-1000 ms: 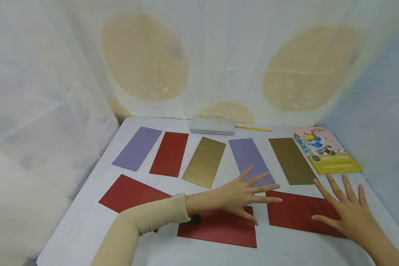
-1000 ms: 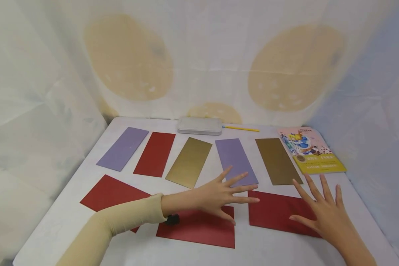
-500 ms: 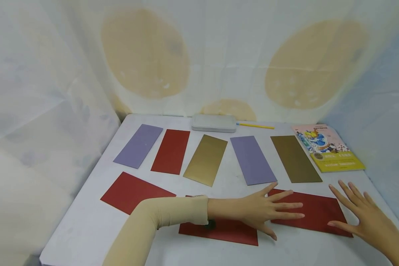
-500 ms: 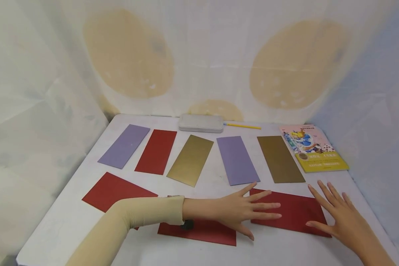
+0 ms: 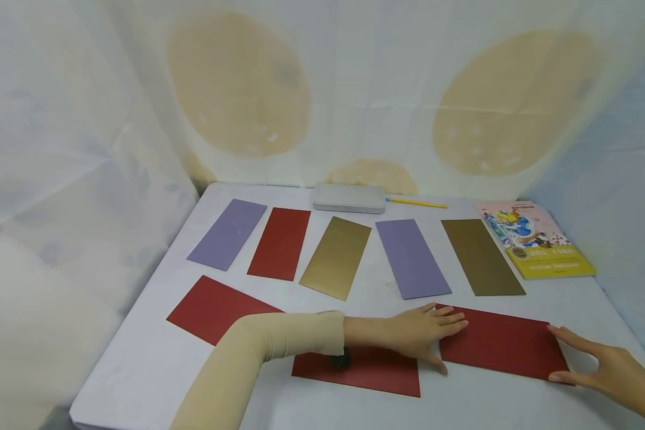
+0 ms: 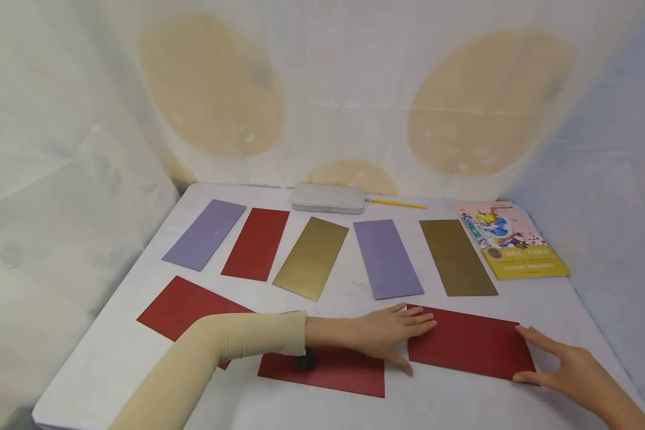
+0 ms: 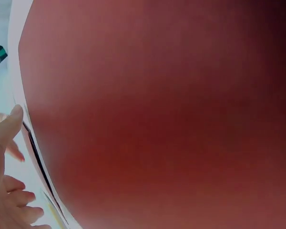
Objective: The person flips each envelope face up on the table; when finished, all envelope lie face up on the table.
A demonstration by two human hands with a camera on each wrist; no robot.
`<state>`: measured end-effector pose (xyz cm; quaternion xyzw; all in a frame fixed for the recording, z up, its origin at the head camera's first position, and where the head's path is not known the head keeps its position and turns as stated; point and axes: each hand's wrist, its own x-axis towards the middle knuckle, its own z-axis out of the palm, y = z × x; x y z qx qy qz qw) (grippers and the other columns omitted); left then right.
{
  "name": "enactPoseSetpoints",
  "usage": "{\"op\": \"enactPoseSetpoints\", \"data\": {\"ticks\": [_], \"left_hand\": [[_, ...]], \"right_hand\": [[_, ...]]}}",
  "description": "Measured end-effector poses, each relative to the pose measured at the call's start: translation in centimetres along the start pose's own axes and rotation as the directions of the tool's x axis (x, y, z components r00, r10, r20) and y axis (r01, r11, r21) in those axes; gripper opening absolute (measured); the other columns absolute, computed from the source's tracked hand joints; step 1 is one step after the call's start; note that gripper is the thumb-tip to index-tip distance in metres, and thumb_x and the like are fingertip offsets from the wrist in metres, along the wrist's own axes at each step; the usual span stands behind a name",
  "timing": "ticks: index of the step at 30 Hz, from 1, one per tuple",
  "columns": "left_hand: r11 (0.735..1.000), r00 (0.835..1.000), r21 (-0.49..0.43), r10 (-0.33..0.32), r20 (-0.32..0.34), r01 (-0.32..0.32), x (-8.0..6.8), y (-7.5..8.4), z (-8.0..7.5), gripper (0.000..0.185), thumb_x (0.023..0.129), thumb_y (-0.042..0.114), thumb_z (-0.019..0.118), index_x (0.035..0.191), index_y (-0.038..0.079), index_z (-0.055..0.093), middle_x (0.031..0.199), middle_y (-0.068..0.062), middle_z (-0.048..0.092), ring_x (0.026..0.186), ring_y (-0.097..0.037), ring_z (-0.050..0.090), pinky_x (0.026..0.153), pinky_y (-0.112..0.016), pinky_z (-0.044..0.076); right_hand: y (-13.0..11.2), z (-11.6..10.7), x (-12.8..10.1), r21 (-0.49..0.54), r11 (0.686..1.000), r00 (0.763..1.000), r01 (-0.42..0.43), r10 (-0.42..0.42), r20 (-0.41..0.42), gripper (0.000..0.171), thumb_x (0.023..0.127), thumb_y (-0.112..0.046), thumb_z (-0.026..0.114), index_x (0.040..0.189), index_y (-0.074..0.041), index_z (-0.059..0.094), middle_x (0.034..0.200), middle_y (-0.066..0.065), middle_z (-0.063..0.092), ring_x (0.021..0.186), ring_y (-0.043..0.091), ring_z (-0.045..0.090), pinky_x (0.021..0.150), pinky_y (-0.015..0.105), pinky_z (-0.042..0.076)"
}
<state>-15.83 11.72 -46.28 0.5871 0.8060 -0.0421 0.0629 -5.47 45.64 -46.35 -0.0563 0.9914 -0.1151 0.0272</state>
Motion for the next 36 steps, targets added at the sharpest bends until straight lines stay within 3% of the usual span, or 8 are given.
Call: {"op": "enactPoseSetpoints", "data": {"ticks": [3,6,13,22,30,36], "left_hand": [[0.998,0.999,-0.057,-0.033,-0.006,0.032,0.2,-0.4,0.1,0.100,0.081,0.072,0.056,0.155,0.017,0.019,0.159,0.003,0.019,0.145,-0.012,0.012,0.115,-0.028,0.012],[0.994,0.998,-0.095,-0.056,-0.011,0.055,0.3,-0.6,0.1,0.101,0.078,0.073,0.059,0.154,0.016,0.024,0.158,0.000,0.023,0.144,-0.013,0.018,0.114,-0.027,0.015],[0.989,0.996,-0.125,-0.084,-0.003,0.083,0.3,-0.7,-0.2,0.100,0.078,0.072,0.060,0.153,0.015,0.027,0.156,-0.001,0.028,0.142,-0.013,0.024,0.113,-0.024,0.016],[0.988,0.996,-0.129,-0.086,0.004,0.086,0.5,-0.7,-0.2,0.093,0.083,0.070,0.056,0.152,0.014,0.030,0.154,0.001,0.031,0.142,-0.010,0.025,0.111,-0.018,0.014],[0.974,0.994,-0.198,-0.113,-0.001,0.111,0.5,-0.9,-0.4,0.090,0.082,0.071,0.055,0.152,0.018,0.032,0.150,0.008,0.037,0.138,-0.003,0.029,0.107,-0.013,0.019],[0.951,0.992,-0.284,-0.125,0.009,0.123,0.3,-1.1,-0.6,0.087,0.083,0.070,0.056,0.151,0.022,0.034,0.149,0.009,0.039,0.135,-0.002,0.035,0.103,-0.013,0.028]], "right_hand": [[0.1,0.1,0.1,0.010,0.999,0.996,-0.038,0.037,0.085,0.095,0.065,-0.040,0.087,0.135,0.010,0.046,0.122,0.043,0.048,0.092,0.050,0.056,0.066,0.050,0.055],[0.1,0.2,0.1,0.019,0.999,0.992,-0.045,0.042,0.116,0.092,0.065,-0.041,0.086,0.131,0.011,0.049,0.122,0.043,0.049,0.095,0.051,0.055,0.067,0.049,0.055],[0.4,0.5,0.1,0.033,0.999,0.993,-0.025,0.021,0.112,0.093,0.066,-0.039,0.086,0.134,0.010,0.047,0.123,0.043,0.047,0.101,0.055,0.053,0.068,0.050,0.054],[0.2,0.6,-0.1,0.022,0.997,0.987,-0.072,0.068,0.144,0.093,0.067,-0.041,0.085,0.134,0.011,0.046,0.125,0.044,0.045,0.101,0.056,0.051,0.069,0.051,0.054],[0.0,0.1,-0.8,0.019,0.998,0.994,-0.067,0.065,0.088,0.092,0.072,-0.047,0.081,0.135,0.010,0.046,0.124,0.042,0.047,0.100,0.055,0.052,0.073,0.059,0.050],[0.1,-0.1,-1.4,-0.001,0.996,0.996,-0.092,0.092,0.012,0.089,0.072,-0.045,0.082,0.134,0.010,0.048,0.120,0.041,0.051,0.089,0.048,0.059,0.070,0.059,0.050]]}}
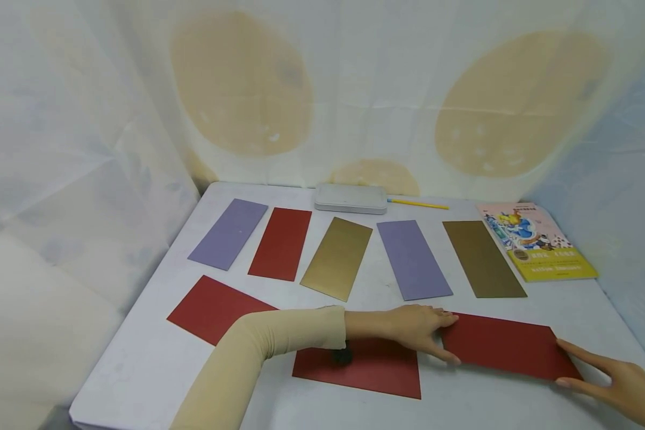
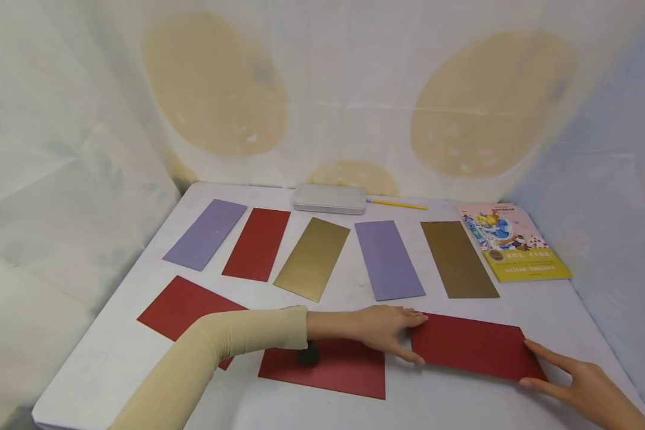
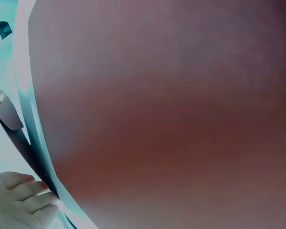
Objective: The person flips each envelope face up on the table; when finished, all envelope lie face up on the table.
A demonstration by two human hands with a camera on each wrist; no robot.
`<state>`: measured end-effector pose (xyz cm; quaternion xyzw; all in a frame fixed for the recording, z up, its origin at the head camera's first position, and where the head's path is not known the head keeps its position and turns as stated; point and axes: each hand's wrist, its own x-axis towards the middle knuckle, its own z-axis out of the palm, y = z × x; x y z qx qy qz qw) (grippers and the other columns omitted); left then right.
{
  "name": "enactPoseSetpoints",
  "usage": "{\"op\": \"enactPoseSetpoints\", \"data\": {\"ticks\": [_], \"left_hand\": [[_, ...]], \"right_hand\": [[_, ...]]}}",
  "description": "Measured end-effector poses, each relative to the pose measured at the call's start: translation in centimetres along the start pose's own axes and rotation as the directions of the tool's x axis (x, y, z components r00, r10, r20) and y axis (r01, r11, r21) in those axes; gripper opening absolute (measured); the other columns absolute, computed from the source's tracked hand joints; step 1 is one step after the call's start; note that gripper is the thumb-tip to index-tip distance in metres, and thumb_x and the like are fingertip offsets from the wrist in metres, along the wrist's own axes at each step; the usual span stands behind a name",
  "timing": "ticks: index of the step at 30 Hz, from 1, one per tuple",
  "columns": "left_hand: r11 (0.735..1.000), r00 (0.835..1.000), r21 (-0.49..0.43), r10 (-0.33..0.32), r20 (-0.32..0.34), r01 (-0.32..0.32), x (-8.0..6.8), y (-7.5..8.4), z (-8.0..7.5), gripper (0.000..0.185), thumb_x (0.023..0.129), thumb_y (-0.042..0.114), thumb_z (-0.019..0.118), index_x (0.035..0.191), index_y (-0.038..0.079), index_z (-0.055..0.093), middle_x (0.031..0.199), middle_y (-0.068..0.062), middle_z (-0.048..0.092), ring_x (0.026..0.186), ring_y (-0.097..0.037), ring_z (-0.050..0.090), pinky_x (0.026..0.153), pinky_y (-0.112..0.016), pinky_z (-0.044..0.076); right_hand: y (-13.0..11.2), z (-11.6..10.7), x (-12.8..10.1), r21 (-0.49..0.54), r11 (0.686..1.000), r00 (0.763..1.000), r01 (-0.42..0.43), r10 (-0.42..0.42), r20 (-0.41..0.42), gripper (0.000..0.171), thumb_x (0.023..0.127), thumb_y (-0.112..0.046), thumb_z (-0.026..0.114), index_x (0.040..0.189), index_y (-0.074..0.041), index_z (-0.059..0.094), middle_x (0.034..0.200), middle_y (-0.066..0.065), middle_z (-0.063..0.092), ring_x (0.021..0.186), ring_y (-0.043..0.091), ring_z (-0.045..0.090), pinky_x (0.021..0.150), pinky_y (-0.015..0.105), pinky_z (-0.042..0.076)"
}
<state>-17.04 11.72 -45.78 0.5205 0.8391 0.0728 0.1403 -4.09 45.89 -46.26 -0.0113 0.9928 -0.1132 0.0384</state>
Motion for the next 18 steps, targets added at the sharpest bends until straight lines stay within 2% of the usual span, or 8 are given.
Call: {"op": "enactPoseSetpoints", "data": {"ticks": [4,6,7,9,12,13,15,18], "left_hand": [[0.995,1.000,-0.097,-0.010,0.005,0.010,0.0,-0.2,-0.4,0.080,0.085,0.066,0.057,0.150,0.024,0.036,0.145,0.011,0.043,0.131,0.003,0.037,0.098,-0.010,0.030],[0.988,1.000,-0.154,-0.020,0.005,0.021,-0.1,-0.2,-0.6,0.075,0.086,0.064,0.057,0.148,0.026,0.039,0.140,0.014,0.048,0.121,0.008,0.043,0.091,-0.008,0.033],[0.983,1.000,-0.185,-0.022,0.005,0.022,-0.2,-0.2,-0.8,0.073,0.087,0.063,0.057,0.148,0.026,0.040,0.132,0.012,0.056,0.109,0.010,0.047,0.084,-0.007,0.035],[0.970,1.000,-0.241,-0.029,0.011,0.031,-0.2,-0.2,-1.0,0.071,0.088,0.062,0.057,0.147,0.027,0.041,0.110,0.011,0.067,0.083,0.011,0.045,0.070,-0.008,0.036],[0.950,0.999,-0.309,-0.039,0.023,0.044,-0.3,-0.2,-1.3,0.067,0.089,0.060,0.057,0.146,0.026,0.042,0.083,0.011,0.064,0.064,0.003,0.036,0.059,-0.013,0.035],[0.944,0.999,-0.326,-0.047,0.028,0.053,-0.3,-0.2,-1.4,0.066,0.090,0.059,0.056,0.146,0.027,0.042,0.086,0.010,0.065,0.064,0.003,0.036,0.059,-0.013,0.035],[0.929,0.998,-0.365,-0.058,0.035,0.067,-0.4,-0.2,-1.5,0.065,0.091,0.058,0.055,0.146,0.026,0.044,0.106,0.012,0.066,0.072,0.007,0.042,0.062,-0.012,0.036],[0.901,0.996,-0.425,-0.074,0.051,0.089,-0.4,-0.2,-1.7,0.062,0.092,0.057,0.054,0.145,0.027,0.045,0.133,0.020,0.053,0.092,0.012,0.047,0.071,-0.010,0.038]], "right_hand": [[0.2,-0.7,-0.3,-0.013,1.000,0.998,-0.014,0.013,-0.068,0.084,0.073,-0.042,0.082,0.131,0.010,0.051,0.115,0.041,0.054,0.080,0.045,0.060,0.067,0.061,0.048],[0.2,-1.2,-0.4,-0.022,0.999,0.997,-0.032,0.031,-0.066,0.083,0.075,-0.043,0.080,0.131,0.011,0.050,0.115,0.042,0.052,0.077,0.044,0.060,0.067,0.063,0.047],[0.1,-1.5,-0.4,-0.030,0.999,0.998,-0.045,0.044,-0.056,0.081,0.077,-0.043,0.079,0.130,0.012,0.050,0.115,0.043,0.051,0.076,0.044,0.059,0.068,0.064,0.046],[0.0,-1.9,-0.5,-0.040,0.996,0.996,-0.079,0.078,-0.038,0.081,0.080,-0.046,0.076,0.130,0.012,0.049,0.117,0.044,0.048,0.069,0.038,0.058,0.067,0.064,0.046],[-0.3,-2.4,-0.7,-0.055,0.993,0.994,-0.101,0.098,-0.055,0.079,0.082,-0.047,0.073,0.132,0.010,0.048,0.119,0.044,0.047,0.056,0.026,0.051,0.061,0.056,0.050],[-0.5,-2.5,-0.8,-0.054,0.994,0.993,-0.097,0.092,-0.078,0.078,0.082,-0.046,0.073,0.132,0.009,0.049,0.118,0.043,0.048,0.052,0.022,0.048,0.058,0.051,0.050],[-0.7,-2.6,-1.1,-0.051,0.996,0.988,-0.075,0.068,-0.140,0.075,0.082,-0.041,0.075,0.133,0.007,0.050,0.118,0.042,0.050,0.045,0.017,0.041,0.050,0.037,0.048],[-0.9,-2.7,-1.5,-0.029,0.999,0.970,-0.029,0.021,-0.243,0.075,0.078,-0.034,0.080,0.134,0.005,0.051,0.115,0.040,0.053,0.042,0.018,0.046,0.045,0.025,0.041]]}}
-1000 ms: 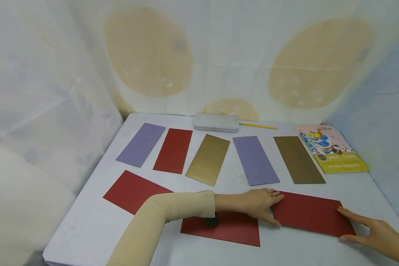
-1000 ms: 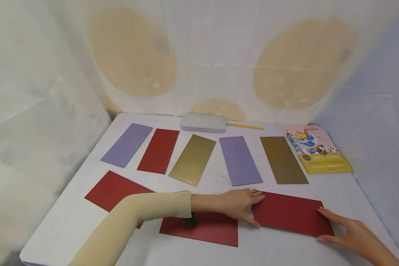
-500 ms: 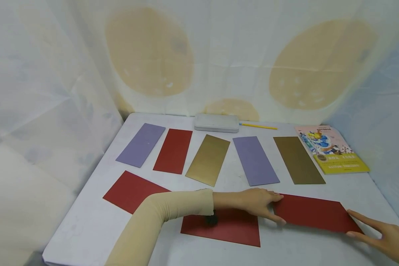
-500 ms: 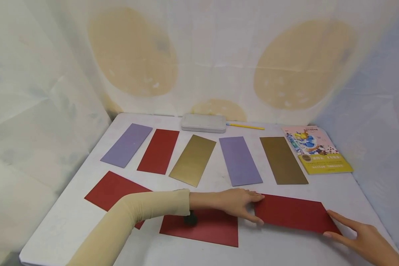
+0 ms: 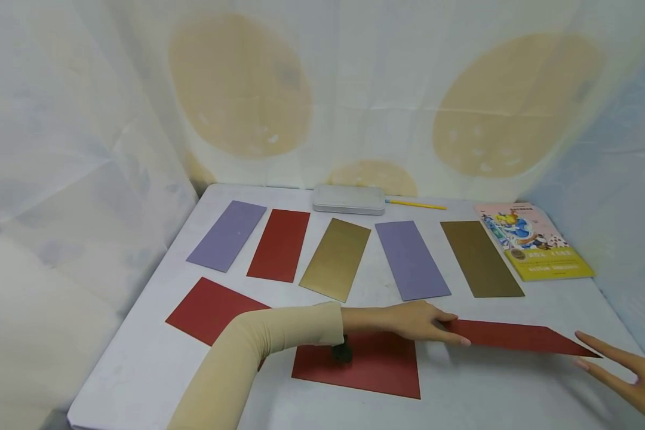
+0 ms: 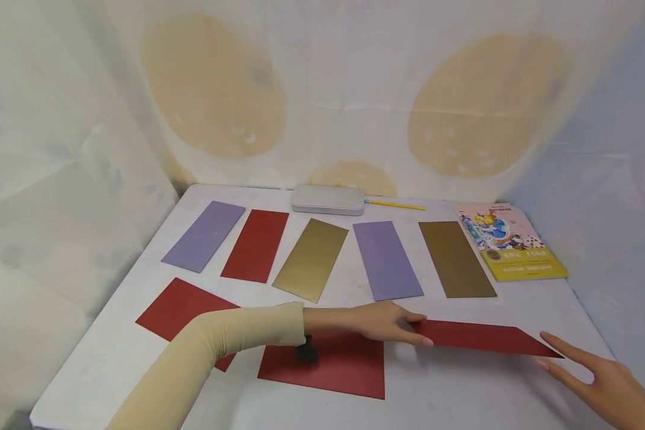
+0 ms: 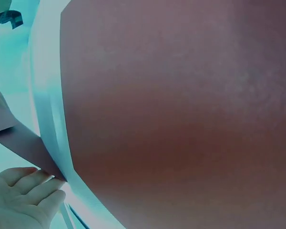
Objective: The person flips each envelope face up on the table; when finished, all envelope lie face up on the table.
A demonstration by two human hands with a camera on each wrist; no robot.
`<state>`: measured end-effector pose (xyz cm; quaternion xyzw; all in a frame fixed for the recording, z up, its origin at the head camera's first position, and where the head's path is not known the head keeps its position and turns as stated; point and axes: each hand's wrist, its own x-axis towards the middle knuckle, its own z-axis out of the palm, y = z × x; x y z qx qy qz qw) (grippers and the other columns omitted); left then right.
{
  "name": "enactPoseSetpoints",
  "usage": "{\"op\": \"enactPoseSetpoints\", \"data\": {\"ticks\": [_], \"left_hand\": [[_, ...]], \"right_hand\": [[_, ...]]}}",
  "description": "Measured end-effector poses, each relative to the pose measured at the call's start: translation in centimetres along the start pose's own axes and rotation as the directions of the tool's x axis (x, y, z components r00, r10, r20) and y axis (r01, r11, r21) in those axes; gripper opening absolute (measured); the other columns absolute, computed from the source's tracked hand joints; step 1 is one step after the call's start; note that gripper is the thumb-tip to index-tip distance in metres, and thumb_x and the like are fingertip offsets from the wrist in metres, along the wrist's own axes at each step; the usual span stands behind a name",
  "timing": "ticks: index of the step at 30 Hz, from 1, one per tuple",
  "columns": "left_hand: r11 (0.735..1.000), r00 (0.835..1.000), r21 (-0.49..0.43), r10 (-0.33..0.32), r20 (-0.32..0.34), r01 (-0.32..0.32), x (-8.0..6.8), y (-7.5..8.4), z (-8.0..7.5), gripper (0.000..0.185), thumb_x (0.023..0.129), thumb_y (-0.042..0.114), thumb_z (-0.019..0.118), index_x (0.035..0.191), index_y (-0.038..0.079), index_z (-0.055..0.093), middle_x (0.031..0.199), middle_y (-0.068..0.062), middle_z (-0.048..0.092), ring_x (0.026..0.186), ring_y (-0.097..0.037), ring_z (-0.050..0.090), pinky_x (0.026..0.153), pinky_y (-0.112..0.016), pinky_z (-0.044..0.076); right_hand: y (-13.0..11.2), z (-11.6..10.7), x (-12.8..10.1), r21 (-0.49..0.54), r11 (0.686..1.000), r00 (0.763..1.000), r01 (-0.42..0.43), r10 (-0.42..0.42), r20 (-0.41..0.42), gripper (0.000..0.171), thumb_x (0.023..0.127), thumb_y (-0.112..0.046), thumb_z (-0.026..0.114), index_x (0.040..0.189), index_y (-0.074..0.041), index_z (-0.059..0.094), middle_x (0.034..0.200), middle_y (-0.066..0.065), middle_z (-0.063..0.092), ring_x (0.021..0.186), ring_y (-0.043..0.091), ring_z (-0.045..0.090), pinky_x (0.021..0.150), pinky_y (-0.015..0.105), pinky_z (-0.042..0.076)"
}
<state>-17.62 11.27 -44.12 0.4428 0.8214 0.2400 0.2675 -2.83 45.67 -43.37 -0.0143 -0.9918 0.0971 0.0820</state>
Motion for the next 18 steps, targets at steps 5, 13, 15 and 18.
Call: {"op": "enactPoseSetpoints", "data": {"ticks": [5,13,15,18], "left_hand": [[0.992,1.000,-0.124,-0.015,0.008,0.016,0.00,-0.06,-0.29,0.057,0.095,0.055,0.049,0.144,0.026,0.047,0.132,0.023,0.052,0.114,0.013,0.046,0.083,-0.010,0.038],[0.961,1.000,-0.277,-0.028,-0.011,0.024,-0.17,-0.31,-0.76,0.052,0.096,0.056,0.045,0.137,0.027,0.055,0.133,0.020,0.052,0.125,0.006,0.041,0.097,-0.018,0.036],[0.950,0.999,-0.311,-0.036,-0.014,0.030,-0.20,-0.34,-0.85,0.050,0.095,0.057,0.045,0.135,0.029,0.057,0.132,0.020,0.053,0.124,0.005,0.042,0.097,-0.019,0.037],[0.947,0.999,-0.320,-0.038,-0.027,0.027,-0.23,-0.37,-0.89,0.049,0.095,0.057,0.045,0.134,0.029,0.058,0.131,0.020,0.054,0.124,0.005,0.042,0.097,-0.019,0.036]], "right_hand": [[-0.07,-0.14,-0.35,0.061,0.996,0.994,0.065,-0.059,-0.091,0.078,0.073,-0.022,0.084,0.139,0.002,0.048,0.118,0.037,0.055,0.086,0.049,0.062,0.074,0.029,0.054],[-0.13,-0.09,-0.35,0.172,0.958,0.947,0.228,-0.177,-0.269,0.073,0.071,0.002,0.081,0.138,-0.003,0.052,0.141,-0.019,0.033,0.121,-0.026,0.019,0.091,-0.003,0.013],[-0.31,-0.20,-0.18,0.180,0.947,0.934,0.265,-0.205,-0.294,0.073,0.069,0.006,0.081,0.137,-0.002,0.054,0.137,-0.029,0.030,0.122,-0.024,0.022,0.092,-0.003,0.016],[-0.50,-0.44,0.21,0.173,0.933,0.914,0.315,-0.249,-0.321,0.071,0.069,0.006,0.081,0.135,-0.002,0.055,0.140,-0.032,0.030,0.121,-0.023,0.026,0.091,-0.003,0.019]]}}
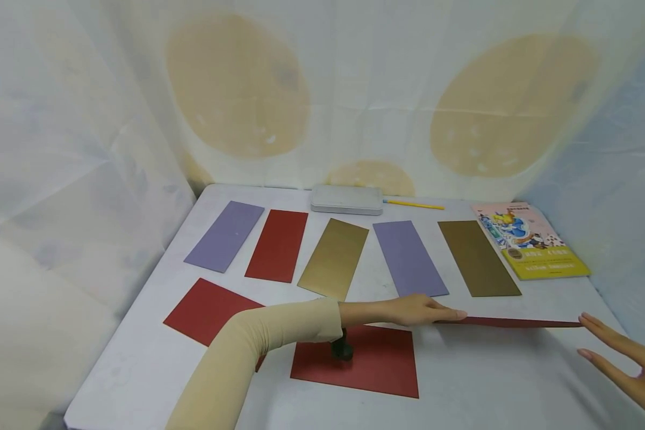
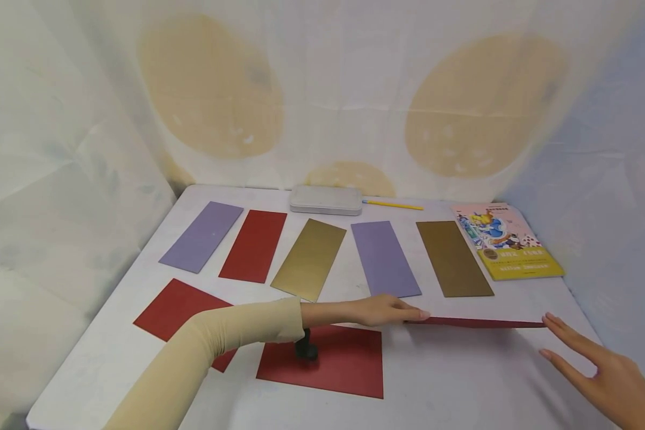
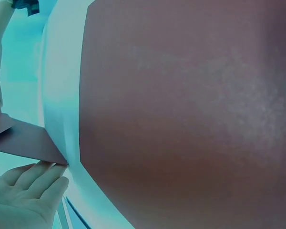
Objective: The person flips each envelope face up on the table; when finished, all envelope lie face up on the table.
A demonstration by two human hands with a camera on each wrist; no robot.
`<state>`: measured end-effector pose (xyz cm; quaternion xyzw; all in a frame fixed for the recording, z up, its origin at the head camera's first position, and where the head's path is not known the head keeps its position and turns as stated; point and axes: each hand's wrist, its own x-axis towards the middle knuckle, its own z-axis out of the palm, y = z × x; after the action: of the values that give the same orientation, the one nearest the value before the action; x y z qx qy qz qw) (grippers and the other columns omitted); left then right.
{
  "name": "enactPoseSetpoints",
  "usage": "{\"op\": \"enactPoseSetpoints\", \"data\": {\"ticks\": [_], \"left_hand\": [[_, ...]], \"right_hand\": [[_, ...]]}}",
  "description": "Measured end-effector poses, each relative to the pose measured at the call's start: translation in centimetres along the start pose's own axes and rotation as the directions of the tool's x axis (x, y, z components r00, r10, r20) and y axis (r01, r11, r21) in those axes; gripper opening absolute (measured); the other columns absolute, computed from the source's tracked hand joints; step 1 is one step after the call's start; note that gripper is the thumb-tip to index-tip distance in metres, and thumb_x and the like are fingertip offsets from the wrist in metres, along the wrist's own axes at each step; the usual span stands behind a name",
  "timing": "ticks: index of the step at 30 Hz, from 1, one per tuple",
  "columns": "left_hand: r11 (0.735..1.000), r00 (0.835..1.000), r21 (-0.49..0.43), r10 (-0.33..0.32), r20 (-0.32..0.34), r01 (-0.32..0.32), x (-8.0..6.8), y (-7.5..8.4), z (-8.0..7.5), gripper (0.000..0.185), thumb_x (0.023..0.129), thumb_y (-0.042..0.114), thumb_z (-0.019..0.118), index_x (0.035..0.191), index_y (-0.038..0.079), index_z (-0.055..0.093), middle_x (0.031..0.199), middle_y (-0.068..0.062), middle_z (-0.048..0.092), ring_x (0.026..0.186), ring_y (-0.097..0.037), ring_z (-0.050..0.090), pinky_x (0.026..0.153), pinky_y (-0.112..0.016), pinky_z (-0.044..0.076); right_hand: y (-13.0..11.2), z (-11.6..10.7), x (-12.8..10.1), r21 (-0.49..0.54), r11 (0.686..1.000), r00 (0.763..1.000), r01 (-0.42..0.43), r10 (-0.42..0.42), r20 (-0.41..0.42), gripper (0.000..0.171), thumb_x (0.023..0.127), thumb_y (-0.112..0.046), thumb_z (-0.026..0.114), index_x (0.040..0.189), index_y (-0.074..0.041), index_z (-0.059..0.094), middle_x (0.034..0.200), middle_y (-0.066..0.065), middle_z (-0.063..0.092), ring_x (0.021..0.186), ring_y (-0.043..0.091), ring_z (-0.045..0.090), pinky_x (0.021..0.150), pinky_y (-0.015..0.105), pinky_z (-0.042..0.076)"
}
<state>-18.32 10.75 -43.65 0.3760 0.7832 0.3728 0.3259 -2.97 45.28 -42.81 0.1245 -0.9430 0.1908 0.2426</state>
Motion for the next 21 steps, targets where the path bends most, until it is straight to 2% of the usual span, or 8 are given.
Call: {"op": "enactPoseSetpoints", "data": {"ticks": [5,7,9,12,13,16,18,21], "left_hand": [[0.993,0.996,0.090,0.077,-0.037,-0.073,-0.3,-0.2,-0.1,0.056,0.096,0.056,0.045,0.143,0.027,0.048,0.135,0.022,0.050,0.125,0.006,0.041,0.096,-0.017,0.036],[0.982,0.989,0.138,0.135,-0.059,-0.126,-0.4,-0.4,-0.2,0.059,0.095,0.054,0.050,0.148,0.029,0.040,0.130,0.018,0.057,0.102,0.010,0.052,0.082,-0.013,0.040],[0.960,0.974,0.204,0.212,-0.075,-0.193,-0.4,-0.5,-0.4,0.065,0.093,0.053,0.056,0.150,0.032,0.034,0.134,0.019,0.054,0.090,0.010,0.051,0.074,-0.011,0.039],[0.868,0.921,0.367,0.383,-0.067,-0.335,-0.4,-0.6,-1.0,0.077,0.089,0.049,0.065,0.153,0.029,0.028,0.142,0.010,0.049,0.099,0.009,0.052,0.072,-0.010,0.038],[0.825,0.894,0.417,0.443,-0.060,-0.381,-0.3,-0.7,-1.1,0.080,0.087,0.048,0.068,0.153,0.026,0.028,0.149,0.012,0.038,0.118,0.008,0.046,0.080,-0.010,0.039],[0.703,0.815,0.521,0.579,-0.026,-0.484,-0.1,-0.9,-1.6,0.081,0.086,0.043,0.071,0.152,0.018,0.032,0.151,0.005,0.038,0.137,0.002,0.026,0.088,-0.010,0.038],[0.656,0.781,0.551,0.625,-0.012,-0.516,0.1,-1.0,-1.8,0.078,0.086,0.040,0.072,0.151,0.015,0.035,0.150,0.006,0.040,0.139,-0.002,0.027,0.081,-0.011,0.042],[0.642,0.766,0.556,0.642,-0.015,-0.528,0.3,-1.2,-2.1,0.075,0.087,0.034,0.073,0.149,0.013,0.038,0.149,0.005,0.042,0.138,-0.004,0.030,0.071,-0.010,0.043]], "right_hand": [[0.3,-0.1,0.7,-0.042,0.999,1.000,0.014,-0.014,0.001,0.069,0.072,-0.001,0.082,0.136,-0.004,0.055,0.144,-0.021,0.036,0.119,-0.026,0.024,0.088,-0.004,0.019],[0.4,-0.1,0.9,-0.084,0.996,0.999,-0.024,0.027,0.034,0.070,0.075,-0.007,0.082,0.139,-0.006,0.052,0.147,-0.006,0.039,0.121,-0.025,0.018,0.087,-0.004,0.014],[0.4,-0.1,1.2,-0.121,0.991,0.995,-0.060,0.070,0.077,0.074,0.075,-0.010,0.082,0.141,-0.007,0.049,0.145,0.013,0.043,0.133,-0.005,0.028,0.086,-0.004,0.010],[0.4,-0.2,1.8,-0.177,0.980,0.985,-0.087,0.112,0.133,0.079,0.073,-0.013,0.083,0.143,-0.007,0.047,0.136,0.028,0.047,0.122,0.038,0.049,0.083,0.001,0.033],[0.5,-0.2,2.0,-0.189,0.978,0.981,-0.094,0.123,0.149,0.081,0.072,-0.014,0.084,0.143,-0.006,0.046,0.135,0.030,0.047,0.111,0.049,0.052,0.081,0.010,0.043],[0.6,-0.1,2.7,-0.221,0.968,0.970,-0.116,0.158,0.186,0.084,0.071,-0.016,0.085,0.143,-0.003,0.044,0.132,0.033,0.047,0.096,0.058,0.053,0.066,0.044,0.055],[0.7,0.1,3.1,-0.211,0.968,0.964,-0.135,0.177,0.197,0.083,0.072,-0.017,0.084,0.143,-0.001,0.043,0.131,0.035,0.047,0.097,0.060,0.052,0.066,0.060,0.049],[0.9,0.3,3.6,-0.194,0.971,0.967,-0.140,0.176,0.185,0.081,0.074,-0.019,0.083,0.142,-0.002,0.044,0.129,0.036,0.048,0.097,0.060,0.051,0.069,0.062,0.047]]}}
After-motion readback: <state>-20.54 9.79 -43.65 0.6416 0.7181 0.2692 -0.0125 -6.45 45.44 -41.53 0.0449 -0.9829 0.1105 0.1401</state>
